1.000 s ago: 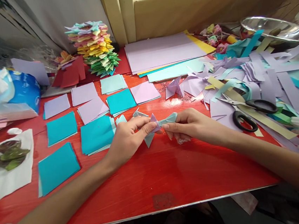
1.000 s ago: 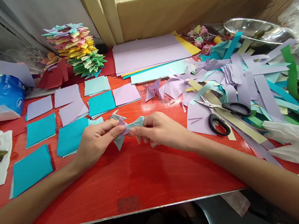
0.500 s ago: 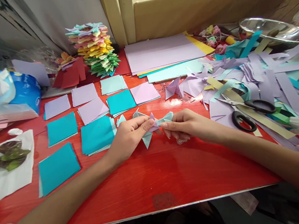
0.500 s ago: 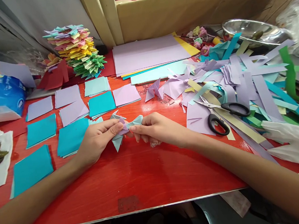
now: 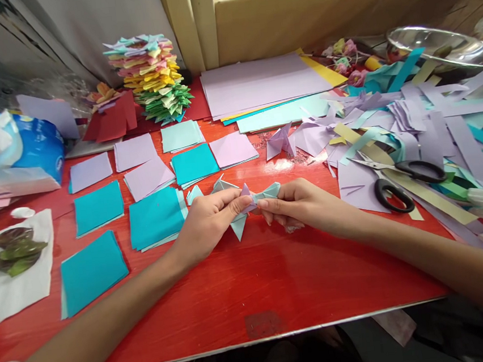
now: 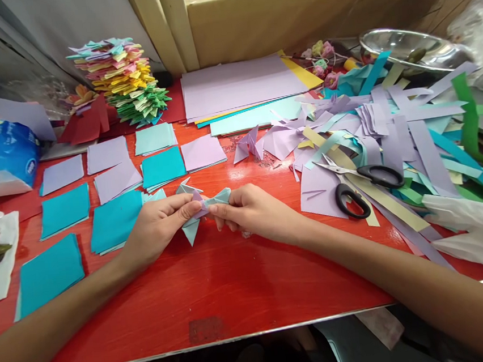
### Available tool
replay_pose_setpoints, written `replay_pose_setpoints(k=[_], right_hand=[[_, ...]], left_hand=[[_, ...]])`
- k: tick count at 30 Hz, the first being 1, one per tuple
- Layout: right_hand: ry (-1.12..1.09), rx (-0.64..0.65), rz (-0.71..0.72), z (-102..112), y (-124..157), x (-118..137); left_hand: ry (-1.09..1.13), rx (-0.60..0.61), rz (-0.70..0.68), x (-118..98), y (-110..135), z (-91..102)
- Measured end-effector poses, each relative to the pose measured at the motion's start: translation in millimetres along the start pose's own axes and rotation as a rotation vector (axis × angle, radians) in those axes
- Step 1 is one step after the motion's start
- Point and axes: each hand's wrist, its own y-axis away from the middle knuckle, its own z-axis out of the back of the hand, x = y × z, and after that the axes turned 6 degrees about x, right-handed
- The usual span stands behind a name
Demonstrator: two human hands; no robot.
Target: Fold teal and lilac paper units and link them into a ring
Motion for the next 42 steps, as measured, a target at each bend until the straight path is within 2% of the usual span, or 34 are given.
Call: replay_pose_setpoints(k=[3, 8, 13, 16, 18, 21, 23, 27, 34, 37, 42], right_hand=[[-0.042, -0.014, -0.034, 2.7, -1.7, -1.3], [-0.160, -0.129, -0.011, 5.8, -4.5, -2.7], [-0.172, -0.149, -0.004, 8.1, -3.9, 3.3], [-0.208, -0.209, 0.087, 9.7, -3.6, 4.2], [-0.211, -0.194, 0.136, 9.4, -3.9, 2.2], [-0.189, -0.161, 0.172, 7.0, -4.3, -1.1], [-0.187, -0.210, 0.192, 5.1, -4.5, -1.9], [-0.177, -0.280, 0.215, 2.7, -5.4, -1.6], [-0.098, -0.250, 0.200, -2.0, -4.5, -3.5], [-0.080, -0.278, 0.219, -4.0, -3.6, -4.6], [-0.029, -0.290, 0.200, -5.5, -3.4, -4.7]], left_hand=[[0.035, -0.027, 0.018, -0.1, 0.1, -0.9], [0.237, -0.220, -0.017, 1.2, 0.1, -2.9], [0.244, -0.197, 0.000, 0.9, 0.7, -2.6], [0.219, -0.159, 0.006, 0.3, 0.7, -2.9], [0.194, -0.138, 0.006, 0.2, 0.4, -3.2], [0.159, -0.150, 0.019, 0.7, 0.3, -3.3], [0.175, -0.161, 0.036, 1.6, 0.1, -3.4], [0.228, -0.151, 0.057, 5.8, -0.9, -4.7], [0.182, -0.108, 0.037, 4.8, -1.7, -4.9], [0.167, -0.123, 0.041, 1.5, -0.7, -4.7], [0.283, -0.204, 0.042, 0.2, 1.6, -5.0]])
